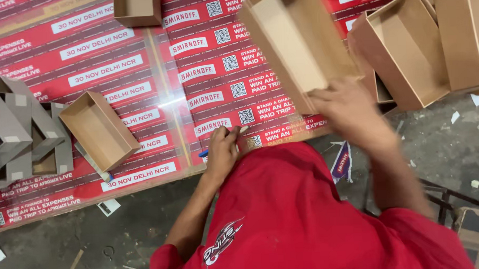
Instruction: The person repeatedly sands the edges and surfaces of small rectangular cardboard pieces using a sanding block. They handle each piece one at a time, turning it over to sand multiple sides, then place the sanded pieces into a larger cardboard box.
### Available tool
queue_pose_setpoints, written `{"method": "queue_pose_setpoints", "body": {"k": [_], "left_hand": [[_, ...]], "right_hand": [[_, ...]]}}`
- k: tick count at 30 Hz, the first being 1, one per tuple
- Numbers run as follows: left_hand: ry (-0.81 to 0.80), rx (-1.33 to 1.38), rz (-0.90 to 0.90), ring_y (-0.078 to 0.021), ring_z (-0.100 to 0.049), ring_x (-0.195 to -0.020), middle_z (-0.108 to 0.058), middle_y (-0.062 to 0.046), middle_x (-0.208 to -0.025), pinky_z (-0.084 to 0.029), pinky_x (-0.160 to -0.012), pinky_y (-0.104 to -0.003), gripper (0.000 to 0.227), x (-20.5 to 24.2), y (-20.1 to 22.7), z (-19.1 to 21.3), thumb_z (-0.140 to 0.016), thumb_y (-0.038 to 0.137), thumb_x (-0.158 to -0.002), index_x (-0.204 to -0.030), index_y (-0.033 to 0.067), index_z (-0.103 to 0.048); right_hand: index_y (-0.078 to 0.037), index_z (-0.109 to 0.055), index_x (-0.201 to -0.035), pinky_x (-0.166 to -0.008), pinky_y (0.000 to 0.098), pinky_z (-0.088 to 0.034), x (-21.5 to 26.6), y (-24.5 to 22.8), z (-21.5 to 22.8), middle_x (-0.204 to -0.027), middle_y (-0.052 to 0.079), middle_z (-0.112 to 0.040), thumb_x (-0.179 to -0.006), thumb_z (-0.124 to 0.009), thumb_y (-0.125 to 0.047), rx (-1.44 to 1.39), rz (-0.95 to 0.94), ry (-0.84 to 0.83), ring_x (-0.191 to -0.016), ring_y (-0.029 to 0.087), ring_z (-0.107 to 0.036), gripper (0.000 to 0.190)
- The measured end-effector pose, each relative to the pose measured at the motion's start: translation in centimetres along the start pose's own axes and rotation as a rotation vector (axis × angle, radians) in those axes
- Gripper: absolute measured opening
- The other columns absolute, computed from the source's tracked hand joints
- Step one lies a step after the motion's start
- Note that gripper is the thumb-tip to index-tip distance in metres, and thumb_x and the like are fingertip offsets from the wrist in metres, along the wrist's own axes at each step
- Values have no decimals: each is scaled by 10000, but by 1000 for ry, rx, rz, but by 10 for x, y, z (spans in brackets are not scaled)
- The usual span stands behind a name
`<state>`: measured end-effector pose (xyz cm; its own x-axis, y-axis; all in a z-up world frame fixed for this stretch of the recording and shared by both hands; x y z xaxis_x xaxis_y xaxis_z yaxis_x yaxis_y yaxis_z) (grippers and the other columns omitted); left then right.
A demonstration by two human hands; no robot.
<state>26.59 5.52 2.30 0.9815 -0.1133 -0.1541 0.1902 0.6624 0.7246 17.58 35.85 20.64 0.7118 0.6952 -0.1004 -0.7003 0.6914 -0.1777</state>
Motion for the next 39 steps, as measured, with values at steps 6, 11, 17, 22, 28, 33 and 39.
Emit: {"method": "queue_pose_setpoints", "body": {"k": [6,11,17,22,28,33,39], "left_hand": [[-8,53,-28,-323,-550,-836,-543,-154,-848,-455,-749,-443,366,-3,-2,-5,-651,-42,-857,-1212,17,-722],[24,53,-28,-307,-570,-845,-580,-141,-865,-467,-769,-438,403,-6,-1,-20,-651,-37,-864,-1255,36,-716],[122,48,95,-317,-589,-873,-601,-172,-933,-485,-775,-440,510,-12,-6,-10,-580,-83,-890,-1392,-2,-626],[161,-288,118,-376,-635,-1012,-648,-235,-1161,-483,-890,-511,407,-27,-38,0,-637,43,-849,-1254,23,-664],[615,-1065,631,-475,-587,-1159,-614,-282,-1243,-398,-972,-627,572,-62,-146,93,-573,317,-906,-1413,74,-466],[545,-500,1031,-381,-728,-971,-721,-217,-1082,-578,-830,-486,695,-49,-205,149,-515,86,-1047,-1658,11,-191],[188,-504,335,-342,-708,-829,-715,-148,-915,-543,-755,-523,552,-50,-96,64,-571,5,-939,-1467,168,-570]], "right_hand": [[-114,-719,-967,-885,392,-479,50,25,78,-989,-9,-712,-829,-710,-185,498,-270,-161,-965,209,-654,155],[-110,-660,-924,-870,374,-461,90,59,66,-968,-13,-693,-1025,-732,-268,509,-480,-191,-988,203,-660,201],[28,-643,-1298,-1000,430,-509,102,50,66,-1159,177,-664,-862,-812,-190,359,-513,96,-1095,356,-633,516],[41,-586,-1382,-1122,373,-473,82,-8,61,-1372,171,-601,-1005,-787,-113,242,-354,334,-1265,335,-585,454],[-31,-687,-1232,-1067,461,-456,18,-41,14,-1285,104,-680,-878,-841,-122,5,-25,228,-1166,316,-617,397],[-35,-694,-1190,-1014,476,-473,-13,-62,-27,-1225,108,-684,-828,-804,-117,-192,86,144,-1139,323,-619,388],[-93,-675,-1258,-1112,526,-426,-51,-64,-77,-1281,115,-648,-835,-797,-138,-200,147,205,-1239,356,-564,442]]}}
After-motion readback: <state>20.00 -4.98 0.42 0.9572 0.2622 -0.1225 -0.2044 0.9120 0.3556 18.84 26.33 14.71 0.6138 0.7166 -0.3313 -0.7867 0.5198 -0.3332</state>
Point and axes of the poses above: each hand's wrist, its own x-axis away from the middle knuckle, its own z-axis out of the back of the hand, y = z × x, the point moved 1 cm from there along -x, towards the middle knuckle
